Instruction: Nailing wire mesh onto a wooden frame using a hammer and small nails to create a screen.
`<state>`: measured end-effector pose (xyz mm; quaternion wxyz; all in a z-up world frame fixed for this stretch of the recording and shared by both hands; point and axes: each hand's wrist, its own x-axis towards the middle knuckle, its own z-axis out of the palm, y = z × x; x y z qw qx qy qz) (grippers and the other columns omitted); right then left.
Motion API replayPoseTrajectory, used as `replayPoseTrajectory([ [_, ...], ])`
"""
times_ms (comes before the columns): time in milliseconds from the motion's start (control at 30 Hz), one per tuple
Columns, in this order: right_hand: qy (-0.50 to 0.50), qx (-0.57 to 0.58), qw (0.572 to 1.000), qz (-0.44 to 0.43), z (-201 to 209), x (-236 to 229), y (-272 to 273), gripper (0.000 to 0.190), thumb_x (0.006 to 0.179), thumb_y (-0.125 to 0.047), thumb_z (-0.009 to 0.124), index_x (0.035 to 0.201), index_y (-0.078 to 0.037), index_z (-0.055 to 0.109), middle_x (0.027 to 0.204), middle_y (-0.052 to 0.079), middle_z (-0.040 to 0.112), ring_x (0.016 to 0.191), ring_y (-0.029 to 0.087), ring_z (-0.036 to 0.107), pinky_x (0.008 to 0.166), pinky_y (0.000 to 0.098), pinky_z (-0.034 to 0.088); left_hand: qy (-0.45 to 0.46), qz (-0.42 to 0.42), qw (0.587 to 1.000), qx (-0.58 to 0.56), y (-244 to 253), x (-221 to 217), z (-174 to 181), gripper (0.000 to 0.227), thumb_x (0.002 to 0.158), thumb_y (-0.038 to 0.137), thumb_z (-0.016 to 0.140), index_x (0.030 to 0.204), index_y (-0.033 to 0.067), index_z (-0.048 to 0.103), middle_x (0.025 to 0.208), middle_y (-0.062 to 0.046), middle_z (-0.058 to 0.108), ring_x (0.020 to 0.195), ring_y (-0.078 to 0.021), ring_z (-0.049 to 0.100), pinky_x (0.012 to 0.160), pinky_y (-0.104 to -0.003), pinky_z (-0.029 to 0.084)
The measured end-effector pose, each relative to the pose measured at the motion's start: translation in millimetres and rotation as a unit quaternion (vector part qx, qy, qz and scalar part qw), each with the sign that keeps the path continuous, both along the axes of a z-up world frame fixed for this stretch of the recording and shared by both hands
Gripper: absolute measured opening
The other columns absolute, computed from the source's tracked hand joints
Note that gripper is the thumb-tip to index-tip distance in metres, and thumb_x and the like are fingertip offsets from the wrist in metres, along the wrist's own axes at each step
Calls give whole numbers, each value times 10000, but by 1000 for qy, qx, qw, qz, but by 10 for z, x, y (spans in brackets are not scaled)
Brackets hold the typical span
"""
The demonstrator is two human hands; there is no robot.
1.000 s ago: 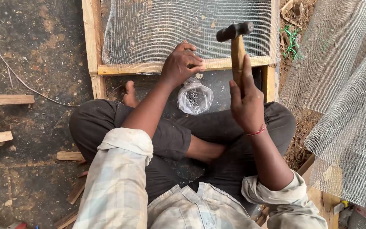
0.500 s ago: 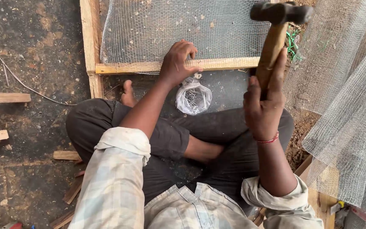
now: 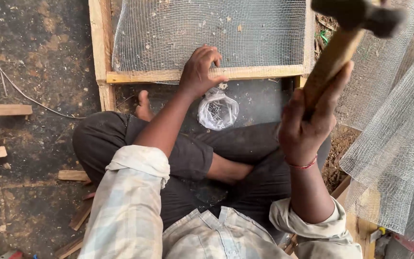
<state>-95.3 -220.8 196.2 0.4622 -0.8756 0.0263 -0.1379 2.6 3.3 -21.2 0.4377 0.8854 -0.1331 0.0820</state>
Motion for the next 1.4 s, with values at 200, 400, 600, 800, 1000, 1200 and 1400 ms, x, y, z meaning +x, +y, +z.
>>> replayPoseTrajectory([
  [200, 98, -233, 929, 269, -1073, 138, -218, 770, 1028, -141, 656, 1688, -182, 261, 1266, 277, 694, 992, 428, 676, 854, 481, 587, -12, 7, 1000, -13, -33, -3, 23, 536, 718, 354, 978, 981, 137, 565, 1196, -87, 677, 1314, -310, 553, 1175, -502, 414],
  [400, 152, -158, 964, 149, -132, 140, -86, 695, 1088, -154, 580, 1684, -214, 228, 834, 172, 752, 661, 235, 716, 605, 380, 555, -11, 10, 1000, -6, 1, -28, 70, 533, 682, 316, 976, 959, 136, 557, 1207, -82, 686, 1335, -322, 557, 1145, -487, 452],
  [600, -68, -164, 968, 178, -721, 114, -70, 711, 1109, -76, 552, 1697, -238, 186, 1063, 197, 729, 820, 276, 684, 677, 351, 548, -9, -1, 1000, 5, 9, -12, 74, 524, 669, 288, 983, 932, 140, 555, 1214, -73, 687, 1344, -329, 534, 1125, -490, 449],
  [800, 189, 1, 955, 228, -818, 237, -185, 683, 1084, -134, 602, 1694, -217, 306, 915, 80, 643, 729, 70, 586, 607, 291, 508, 0, -18, 1000, 21, 38, -28, 109, 505, 716, 269, 971, 979, 148, 558, 1242, -44, 681, 1406, -300, 521, 1186, -459, 439],
  [1000, 220, 193, 950, 112, -488, 289, -110, 645, 1104, -209, 477, 1684, -252, 198, 746, -38, 482, 546, 51, 436, 441, 233, 418, 10, -14, 999, 35, 18, -3, 50, 505, 710, 271, 963, 1004, 171, 565, 1297, -78, 644, 1392, -320, 496, 1197, -484, 397],
  [1200, 491, 324, 798, 134, -568, 307, -6, 665, 1038, -236, 466, 1648, -389, 250, 683, -35, 472, 458, 35, 381, 378, 190, 335, -3, -14, 1000, 24, 16, 8, -55, 548, 718, 242, 947, 1106, 139, 574, 1331, -119, 626, 1387, -329, 495, 1186, -474, 399],
  [1400, 275, 301, 907, 105, -393, 270, -78, 636, 1106, -223, 448, 1675, -332, 187, 746, 9, 475, 523, 52, 404, 419, 207, 367, 0, -28, 999, 29, 53, -6, 99, 522, 697, 235, 961, 1014, 140, 557, 1258, -77, 656, 1390, -329, 502, 1209, -486, 387],
])
